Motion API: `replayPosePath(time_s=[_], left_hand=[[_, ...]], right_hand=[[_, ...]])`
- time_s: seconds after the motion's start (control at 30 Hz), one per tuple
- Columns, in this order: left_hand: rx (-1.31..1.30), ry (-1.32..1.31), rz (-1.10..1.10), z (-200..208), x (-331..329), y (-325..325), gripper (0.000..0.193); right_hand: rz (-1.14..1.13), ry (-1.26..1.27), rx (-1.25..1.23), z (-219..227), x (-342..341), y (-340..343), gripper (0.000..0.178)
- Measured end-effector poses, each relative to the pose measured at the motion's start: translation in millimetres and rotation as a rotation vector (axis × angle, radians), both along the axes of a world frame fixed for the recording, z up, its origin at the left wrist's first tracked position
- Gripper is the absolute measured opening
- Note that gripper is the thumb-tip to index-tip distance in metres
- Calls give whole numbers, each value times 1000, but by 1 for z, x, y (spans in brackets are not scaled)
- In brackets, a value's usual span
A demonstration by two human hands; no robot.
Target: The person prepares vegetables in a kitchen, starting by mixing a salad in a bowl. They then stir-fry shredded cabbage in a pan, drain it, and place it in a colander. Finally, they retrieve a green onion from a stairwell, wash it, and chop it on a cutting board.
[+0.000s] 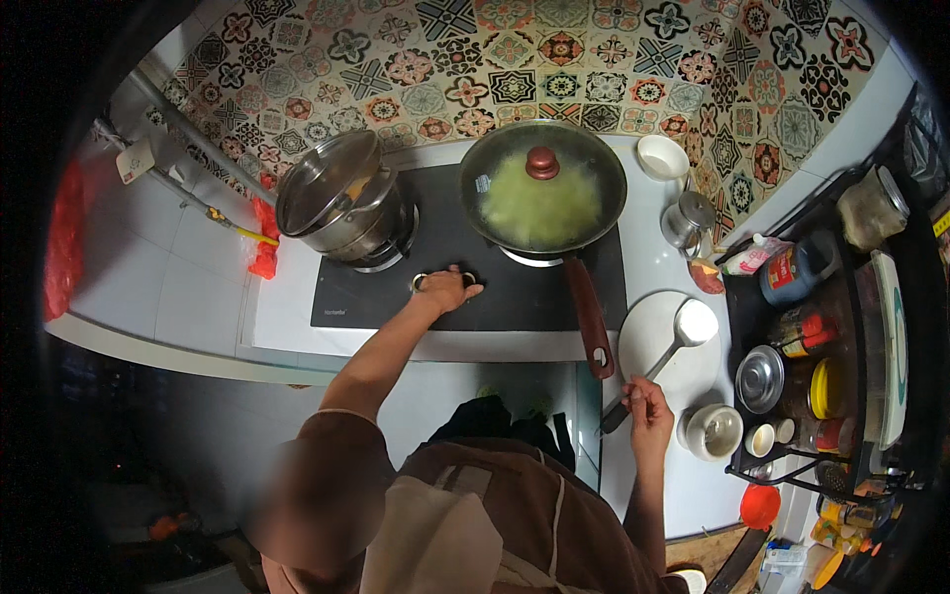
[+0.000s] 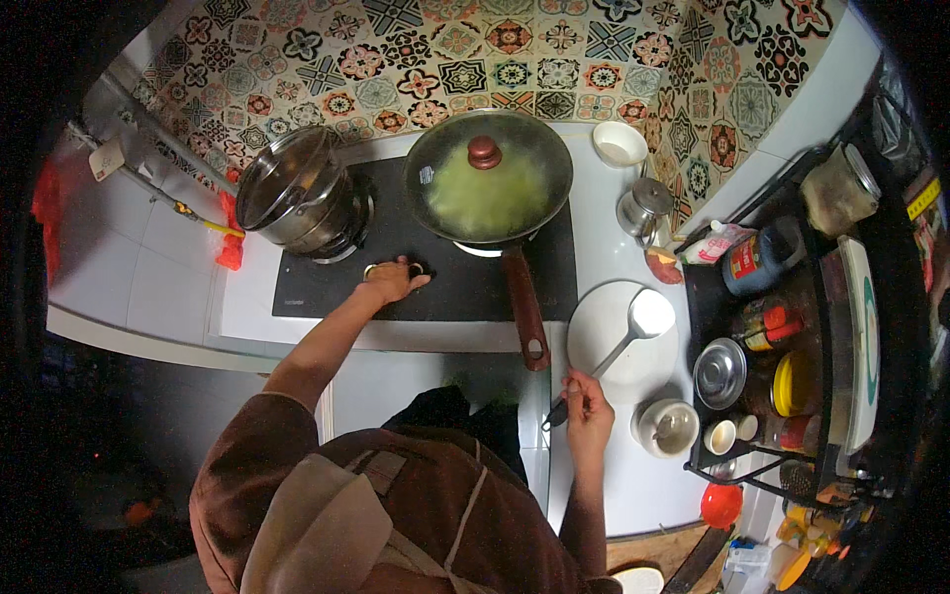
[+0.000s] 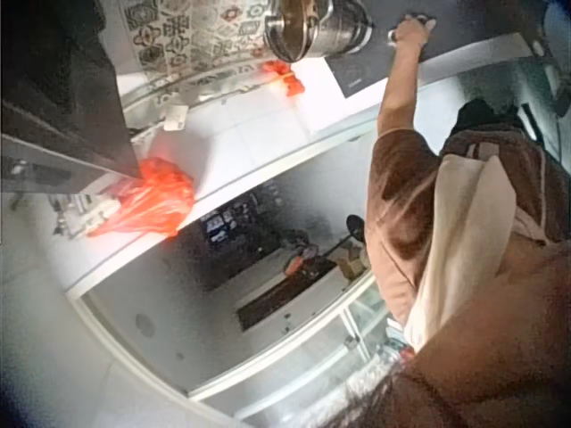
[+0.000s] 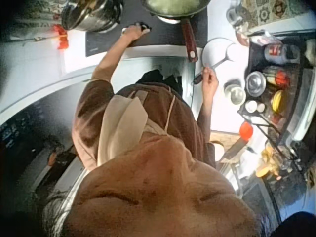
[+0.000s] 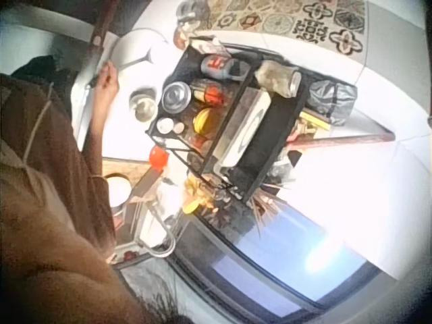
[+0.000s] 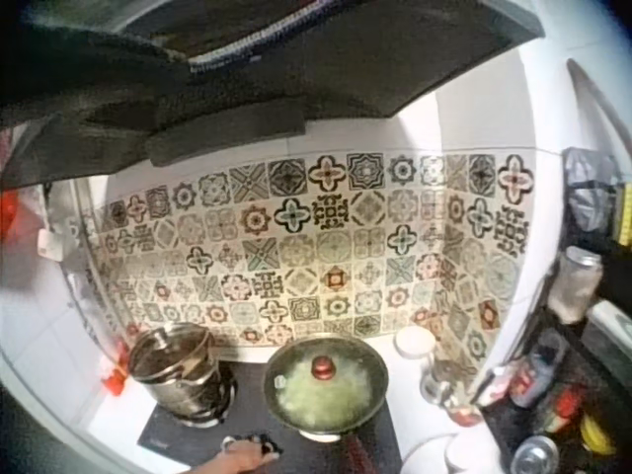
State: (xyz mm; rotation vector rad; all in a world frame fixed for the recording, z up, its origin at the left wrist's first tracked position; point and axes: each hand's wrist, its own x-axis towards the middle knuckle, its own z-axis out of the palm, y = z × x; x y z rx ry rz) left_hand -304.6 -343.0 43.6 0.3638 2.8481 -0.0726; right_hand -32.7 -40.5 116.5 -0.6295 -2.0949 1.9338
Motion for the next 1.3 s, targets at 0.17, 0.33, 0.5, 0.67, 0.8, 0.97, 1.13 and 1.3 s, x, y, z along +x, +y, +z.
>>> replayPosePath(time_s=[0.17,0.33,0.5,0.67,0.8,0.97,1.13,1.3], left_hand=[[351,-191,-168,158,-25,35,38],[520,484,-380,160,-111,110,32],[278,308,-499,129,-150,152,41],[547,405,-577,115,-167,143,27],[932,245,-393,179,-151,135,28],[1614,-118,-101,264,-128,83,25],[910,679,-84,264,-33,-54,29],[2719,-293,394,261,69,-188,32]], right_hand=[[-56,-17,-22,5,-26,-16,29],[-50,9,10,15,-61,-39,32],[-46,-143,331,24,-82,-54,40],[-12,-182,793,31,-93,-64,48],[28,-236,794,35,-94,-62,51],[95,-283,814,47,-100,-55,52],[196,-274,829,47,-108,-58,52],[207,-320,869,38,-107,-50,55]])
